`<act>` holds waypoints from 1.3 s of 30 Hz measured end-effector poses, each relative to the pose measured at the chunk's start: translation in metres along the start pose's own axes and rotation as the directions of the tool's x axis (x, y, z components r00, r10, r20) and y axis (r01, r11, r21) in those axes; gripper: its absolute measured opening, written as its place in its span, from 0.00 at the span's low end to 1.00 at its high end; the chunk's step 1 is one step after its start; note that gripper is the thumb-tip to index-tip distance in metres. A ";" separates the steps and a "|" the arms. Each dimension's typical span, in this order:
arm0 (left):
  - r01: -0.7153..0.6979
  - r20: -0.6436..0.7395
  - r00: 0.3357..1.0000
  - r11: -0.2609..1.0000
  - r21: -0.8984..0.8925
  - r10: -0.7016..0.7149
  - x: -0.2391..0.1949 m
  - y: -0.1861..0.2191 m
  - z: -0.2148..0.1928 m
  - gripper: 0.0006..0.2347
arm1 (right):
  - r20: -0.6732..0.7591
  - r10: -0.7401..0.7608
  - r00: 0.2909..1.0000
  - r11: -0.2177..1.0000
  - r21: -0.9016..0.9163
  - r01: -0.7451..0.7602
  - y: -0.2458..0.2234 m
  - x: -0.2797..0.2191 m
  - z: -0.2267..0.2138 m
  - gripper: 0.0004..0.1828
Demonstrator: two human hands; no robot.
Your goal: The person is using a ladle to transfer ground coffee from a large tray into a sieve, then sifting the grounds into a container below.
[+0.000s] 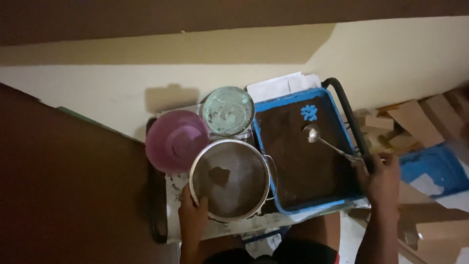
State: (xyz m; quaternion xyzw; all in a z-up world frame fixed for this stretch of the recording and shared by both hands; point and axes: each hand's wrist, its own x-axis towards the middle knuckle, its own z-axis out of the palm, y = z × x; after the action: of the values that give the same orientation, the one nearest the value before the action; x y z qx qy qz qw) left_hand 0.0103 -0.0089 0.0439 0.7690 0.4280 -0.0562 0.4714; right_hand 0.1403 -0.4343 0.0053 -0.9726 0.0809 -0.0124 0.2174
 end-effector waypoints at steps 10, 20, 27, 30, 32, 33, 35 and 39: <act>-0.071 0.053 0.996 0.995 0.066 0.068 -0.008 0.014 -0.018 0.23 | -0.077 -0.178 0.981 0.984 -0.021 0.177 0.011 0.000 0.004 0.18; -0.777 -0.240 0.591 0.624 0.086 0.770 -0.010 0.069 -0.010 0.20 | 0.083 -0.092 0.992 0.976 -0.191 0.107 0.081 0.032 0.064 0.35; -0.592 -0.133 0.796 0.806 0.031 0.590 -0.043 0.089 0.004 0.23 | -0.417 -0.309 0.855 0.951 -0.162 0.264 0.087 0.033 0.091 0.14; -0.441 -0.100 0.888 0.894 0.085 0.448 -0.046 0.068 0.005 0.21 | -0.411 -0.297 0.862 0.953 -0.066 0.297 0.062 0.024 0.073 0.06; -0.414 -0.144 0.894 0.905 0.098 0.425 -0.036 0.040 0.008 0.21 | -0.371 -0.306 0.877 0.946 -0.013 0.324 0.038 0.015 0.050 0.04; -0.506 -0.230 0.821 0.852 0.133 0.523 -0.028 0.025 0.008 0.19 | -0.432 -0.383 0.817 0.902 0.016 0.431 0.027 0.011 0.040 0.05; -0.584 -0.316 0.729 0.792 0.176 0.607 -0.012 0.000 0.011 0.17 | -0.492 -0.454 0.742 0.841 0.037 0.539 0.012 0.009 0.035 0.07; -0.547 -0.426 0.666 0.789 0.279 0.613 0.011 -0.038 0.030 0.23 | -0.469 -0.401 0.787 0.808 0.223 0.545 -0.014 0.002 0.048 0.11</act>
State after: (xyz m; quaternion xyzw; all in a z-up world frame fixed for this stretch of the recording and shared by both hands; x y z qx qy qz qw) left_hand -0.0001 -0.0179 -0.0031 0.8809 0.2620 0.2687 0.2884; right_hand 0.1472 -0.4022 -0.0321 -0.8830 -0.1305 -0.2798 0.3534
